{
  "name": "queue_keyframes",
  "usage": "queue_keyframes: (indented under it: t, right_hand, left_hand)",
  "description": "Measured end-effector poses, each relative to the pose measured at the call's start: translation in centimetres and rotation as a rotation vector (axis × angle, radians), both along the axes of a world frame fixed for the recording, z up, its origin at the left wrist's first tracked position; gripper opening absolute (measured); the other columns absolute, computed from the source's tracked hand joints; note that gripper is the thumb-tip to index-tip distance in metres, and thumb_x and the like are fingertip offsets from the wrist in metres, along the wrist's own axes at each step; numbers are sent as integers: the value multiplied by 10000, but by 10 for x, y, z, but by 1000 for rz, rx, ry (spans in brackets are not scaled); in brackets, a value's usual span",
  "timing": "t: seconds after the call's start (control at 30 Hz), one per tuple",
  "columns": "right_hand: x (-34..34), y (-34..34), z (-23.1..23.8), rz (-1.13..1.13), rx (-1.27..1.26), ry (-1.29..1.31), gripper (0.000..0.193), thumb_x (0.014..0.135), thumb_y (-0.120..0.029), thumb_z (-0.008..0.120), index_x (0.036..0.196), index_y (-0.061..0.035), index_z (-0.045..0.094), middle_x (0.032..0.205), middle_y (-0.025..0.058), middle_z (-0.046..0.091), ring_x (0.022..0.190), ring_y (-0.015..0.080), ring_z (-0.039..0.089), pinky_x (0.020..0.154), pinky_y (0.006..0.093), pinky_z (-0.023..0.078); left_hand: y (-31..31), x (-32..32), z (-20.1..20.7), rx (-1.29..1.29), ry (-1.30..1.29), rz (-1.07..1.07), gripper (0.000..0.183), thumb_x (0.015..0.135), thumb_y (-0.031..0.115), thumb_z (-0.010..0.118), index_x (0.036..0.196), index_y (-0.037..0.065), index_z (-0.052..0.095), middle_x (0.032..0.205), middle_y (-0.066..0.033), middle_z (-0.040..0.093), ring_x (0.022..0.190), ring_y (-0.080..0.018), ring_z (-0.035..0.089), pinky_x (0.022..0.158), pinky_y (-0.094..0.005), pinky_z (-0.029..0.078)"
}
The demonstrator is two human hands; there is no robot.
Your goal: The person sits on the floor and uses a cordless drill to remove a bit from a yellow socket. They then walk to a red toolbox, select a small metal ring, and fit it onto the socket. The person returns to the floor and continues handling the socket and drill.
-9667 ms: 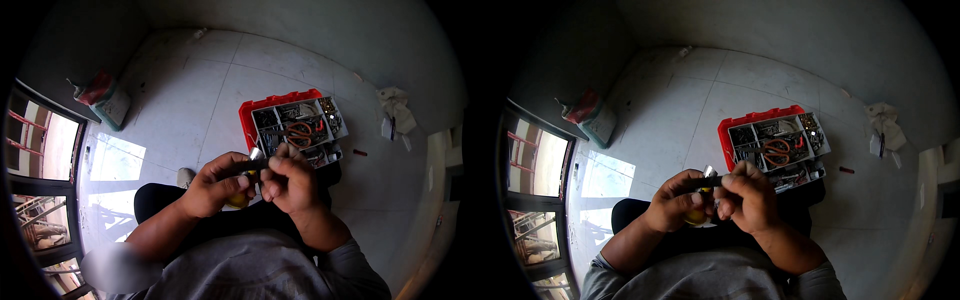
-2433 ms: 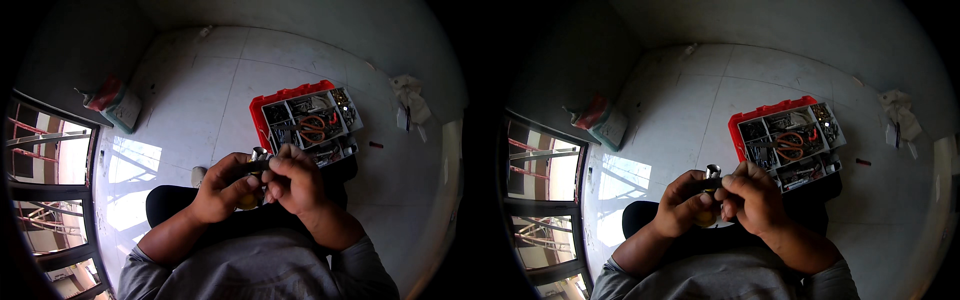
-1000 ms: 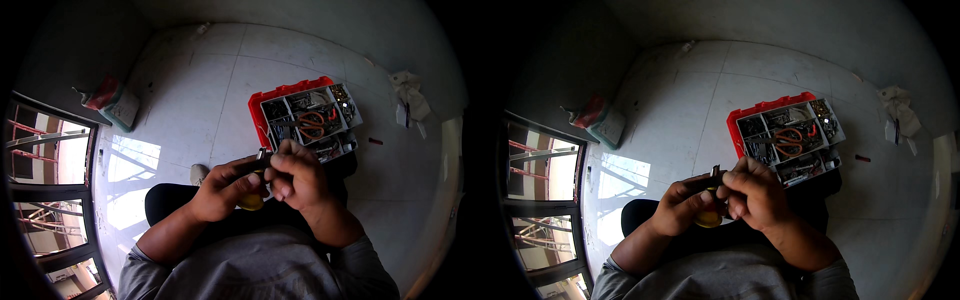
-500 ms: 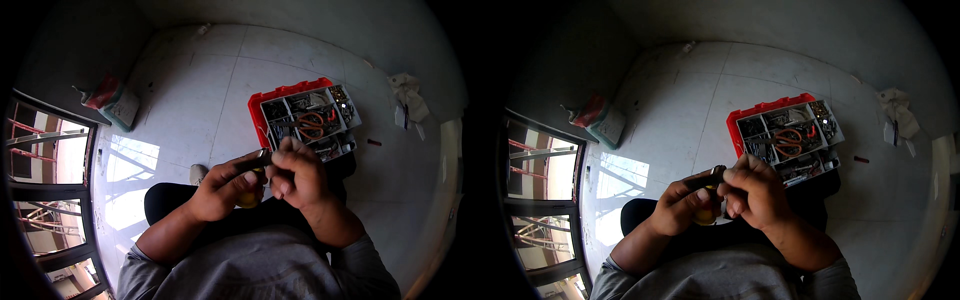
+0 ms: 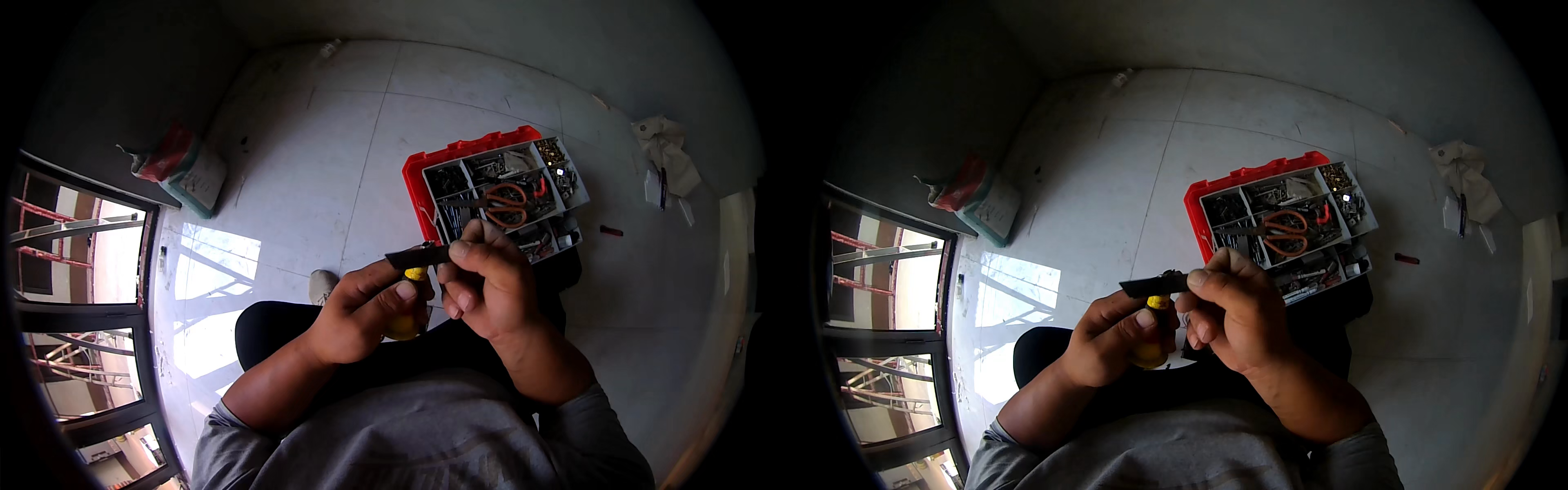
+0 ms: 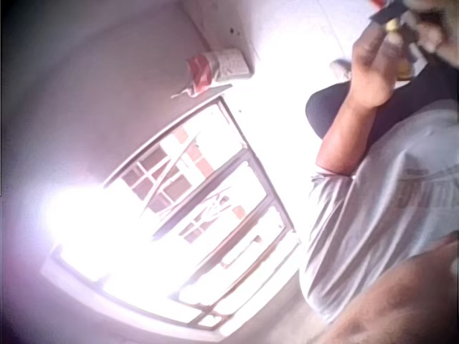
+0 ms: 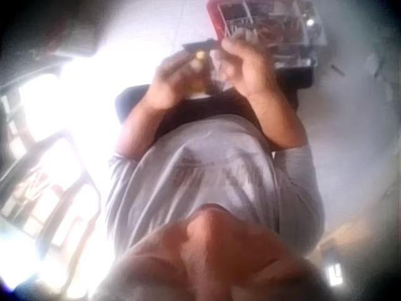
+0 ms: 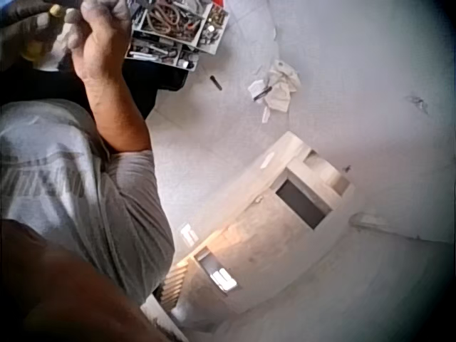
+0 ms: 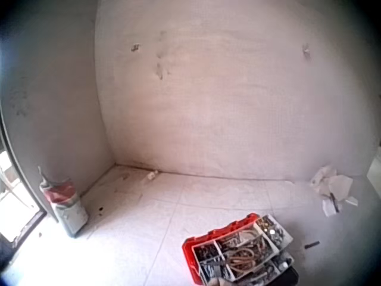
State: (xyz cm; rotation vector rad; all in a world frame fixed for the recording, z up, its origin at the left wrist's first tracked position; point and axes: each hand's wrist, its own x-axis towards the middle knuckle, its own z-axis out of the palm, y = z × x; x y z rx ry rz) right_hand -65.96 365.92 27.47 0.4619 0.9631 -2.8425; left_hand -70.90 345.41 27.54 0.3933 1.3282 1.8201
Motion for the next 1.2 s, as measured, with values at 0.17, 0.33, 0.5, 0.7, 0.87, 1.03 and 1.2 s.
queue_keyframes:
  t: [0.17, 0.33, 0.5, 0.7, 0.87, 1.03, 1.2]
  right_hand:
    - [3, -4, -4, 51, -11, -5, 129, 977, -113, 605, 898, -59, 519, 774, 133, 682, 482, 131, 549, 461, 314, 502]
    - [2, -1, -4, 47, -7, 16, 134, 975, -116, 612, 898, -62, 518, 786, 136, 681, 481, 130, 550, 459, 312, 500]
    - [4, -3, -5, 67, -51, -14, 128, 974, -112, 612, 901, -71, 515, 781, 125, 678, 480, 127, 548, 462, 309, 498]
    - [2, 1, 1, 80, -23, -25, 120, 979, -101, 596, 895, -68, 516, 787, 140, 681, 480, 120, 537, 455, 315, 504]
    - [-1, 4, -4, 12, -94, -14, 126, 978, -112, 600, 905, -64, 509, 790, 141, 683, 466, 128, 539, 446, 311, 499]
    - [3, 3, -5, 38, -78, 26, 125, 978, -110, 600, 903, -69, 509, 782, 137, 682, 469, 128, 541, 449, 314, 507]
    - [4, -2, -7, 32, -52, 26, 129, 981, -107, 601, 893, -73, 513, 777, 135, 682, 484, 128, 554, 458, 320, 515]
  left_hand:
    - [-2, -4, -2, 24, -15, -62, 448, 1097, 197, 499, 1497, -2, 471, 1060, -61, 646, 929, -145, 627, 852, -317, 517]
    - [1, -3, 1, 56, -12, -64, 452, 1100, 201, 480, 1494, -20, 464, 1063, -80, 652, 916, -168, 646, 857, -337, 528]
    - [1, -3, 2, 57, -30, -49, 430, 1097, 205, 481, 1467, -14, 478, 1068, -93, 654, 892, -173, 652, 826, -334, 531]
    - [4, -3, 8, 80, -7, -23, 401, 1068, 178, 531, 1422, -7, 493, 1059, -105, 663, 852, -170, 659, 791, -334, 538]
    - [1, -6, 11, 76, -52, -29, 313, 1058, 153, 543, 1322, -15, 545, 1058, -110, 683, 846, -176, 675, 787, -332, 543]
    - [0, -4, 7, 60, -61, -12, 313, 1062, 158, 538, 1317, -23, 559, 1098, -126, 695, 878, -182, 693, 806, -329, 548]
    - [0, -6, 7, 50, -42, -8, 341, 1067, 173, 541, 1353, -12, 553, 1119, -121, 698, 883, -175, 689, 812, -328, 552]
